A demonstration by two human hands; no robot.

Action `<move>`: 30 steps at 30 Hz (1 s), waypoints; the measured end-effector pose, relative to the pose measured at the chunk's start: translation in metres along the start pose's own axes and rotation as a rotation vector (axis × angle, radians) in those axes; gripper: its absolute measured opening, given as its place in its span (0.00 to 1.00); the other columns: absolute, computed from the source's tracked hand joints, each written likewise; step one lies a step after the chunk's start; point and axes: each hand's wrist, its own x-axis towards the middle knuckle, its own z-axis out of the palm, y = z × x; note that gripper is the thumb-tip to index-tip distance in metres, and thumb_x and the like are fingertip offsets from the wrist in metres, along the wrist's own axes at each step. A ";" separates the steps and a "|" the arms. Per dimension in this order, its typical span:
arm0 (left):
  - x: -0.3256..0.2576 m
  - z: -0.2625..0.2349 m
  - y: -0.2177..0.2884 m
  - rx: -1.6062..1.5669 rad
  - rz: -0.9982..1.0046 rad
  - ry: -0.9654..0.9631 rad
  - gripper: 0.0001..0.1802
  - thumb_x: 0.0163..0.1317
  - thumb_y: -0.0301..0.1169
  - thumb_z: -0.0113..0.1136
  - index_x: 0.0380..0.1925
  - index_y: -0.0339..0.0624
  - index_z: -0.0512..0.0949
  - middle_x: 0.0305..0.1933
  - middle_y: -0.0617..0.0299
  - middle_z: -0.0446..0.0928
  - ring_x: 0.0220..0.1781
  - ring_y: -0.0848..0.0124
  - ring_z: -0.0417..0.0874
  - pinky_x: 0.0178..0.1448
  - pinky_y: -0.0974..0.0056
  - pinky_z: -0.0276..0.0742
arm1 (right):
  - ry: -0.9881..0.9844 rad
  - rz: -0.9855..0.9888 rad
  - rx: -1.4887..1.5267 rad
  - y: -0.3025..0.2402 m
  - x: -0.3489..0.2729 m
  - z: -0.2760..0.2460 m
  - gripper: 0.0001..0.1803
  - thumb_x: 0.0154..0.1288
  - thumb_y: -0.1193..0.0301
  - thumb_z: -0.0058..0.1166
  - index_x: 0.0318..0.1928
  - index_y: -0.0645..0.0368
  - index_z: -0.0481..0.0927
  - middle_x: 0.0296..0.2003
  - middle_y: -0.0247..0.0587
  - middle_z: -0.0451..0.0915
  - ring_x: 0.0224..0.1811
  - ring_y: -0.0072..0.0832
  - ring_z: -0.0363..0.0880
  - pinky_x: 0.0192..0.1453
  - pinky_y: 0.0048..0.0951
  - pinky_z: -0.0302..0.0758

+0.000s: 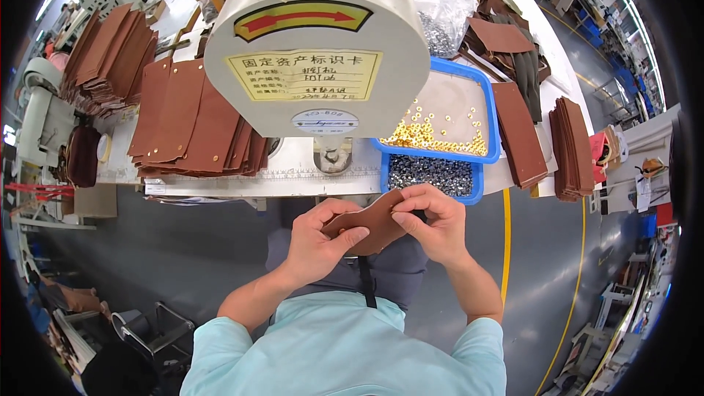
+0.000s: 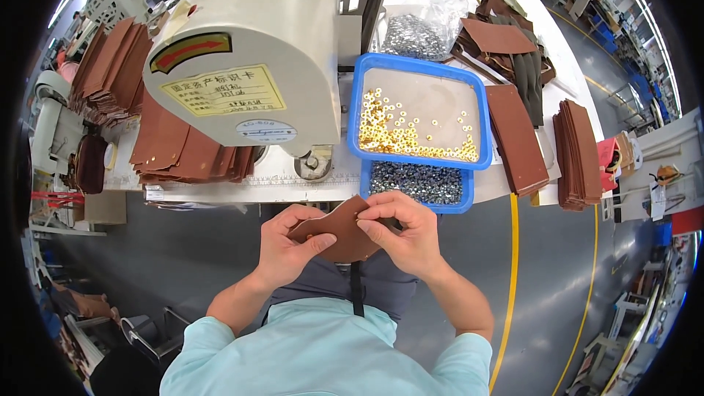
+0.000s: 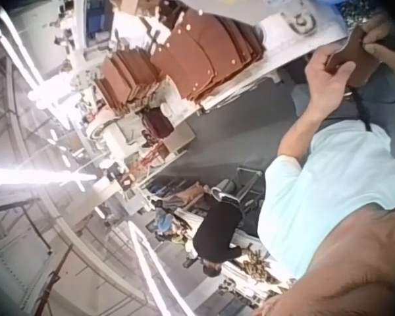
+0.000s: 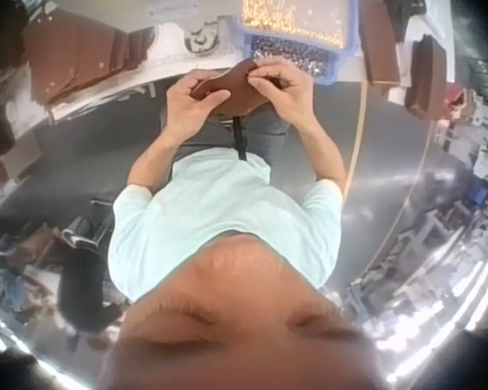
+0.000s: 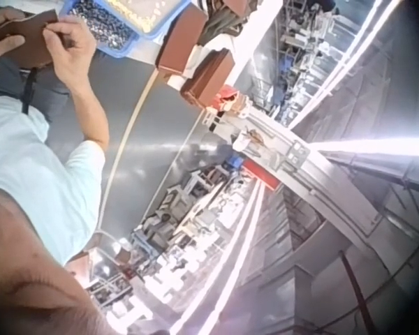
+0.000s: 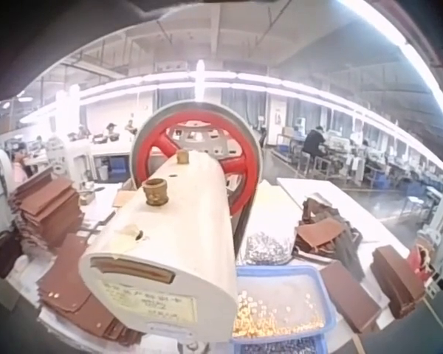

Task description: The person is attaching metal studs to leather panels using a riveting or assembly machine in a factory setting.

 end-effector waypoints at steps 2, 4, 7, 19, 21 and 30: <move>-0.002 0.000 -0.003 -0.065 -0.052 -0.012 0.13 0.61 0.20 0.68 0.46 0.34 0.80 0.46 0.62 0.81 0.46 0.77 0.82 0.52 0.70 0.79 | 0.038 0.005 0.006 -0.002 -0.002 0.002 0.06 0.60 0.80 0.67 0.39 0.63 0.87 0.44 0.41 0.82 0.38 0.18 0.81 0.39 0.19 0.77; -0.002 0.000 -0.002 -0.015 -0.006 -0.031 0.12 0.60 0.19 0.68 0.45 0.35 0.80 0.46 0.62 0.81 0.47 0.76 0.82 0.52 0.70 0.80 | 0.066 -0.012 -0.006 -0.005 -0.002 0.006 0.06 0.60 0.81 0.67 0.39 0.64 0.87 0.43 0.41 0.83 0.38 0.18 0.81 0.38 0.19 0.77; -0.001 0.000 -0.004 0.054 0.108 -0.031 0.13 0.57 0.16 0.69 0.43 0.34 0.81 0.47 0.59 0.81 0.48 0.74 0.83 0.52 0.69 0.82 | 0.101 -0.041 -0.032 -0.007 -0.004 0.010 0.06 0.58 0.82 0.67 0.37 0.64 0.86 0.41 0.42 0.84 0.38 0.19 0.82 0.39 0.19 0.78; 0.001 0.004 0.008 0.235 0.149 -0.055 0.20 0.56 0.18 0.69 0.50 0.39 0.81 0.55 0.53 0.81 0.57 0.66 0.84 0.55 0.63 0.85 | 0.103 -0.056 0.062 0.004 -0.012 0.016 0.15 0.57 0.87 0.62 0.45 0.65 0.80 0.40 0.44 0.86 0.43 0.25 0.86 0.46 0.25 0.82; 0.001 0.003 0.016 0.454 -0.029 -0.107 0.17 0.61 0.30 0.67 0.52 0.44 0.82 0.44 0.58 0.87 0.52 0.68 0.87 0.53 0.58 0.84 | 0.030 -0.009 -0.022 0.001 -0.015 0.019 0.16 0.58 0.88 0.60 0.47 0.66 0.80 0.41 0.46 0.86 0.43 0.27 0.87 0.47 0.27 0.84; 0.006 0.003 0.004 0.782 0.262 -0.243 0.10 0.58 0.30 0.68 0.41 0.45 0.86 0.36 0.61 0.86 0.35 0.61 0.85 0.42 0.61 0.80 | -0.214 -0.276 -0.478 -0.009 -0.002 -0.006 0.09 0.57 0.81 0.64 0.41 0.62 0.85 0.39 0.43 0.87 0.40 0.32 0.88 0.43 0.28 0.84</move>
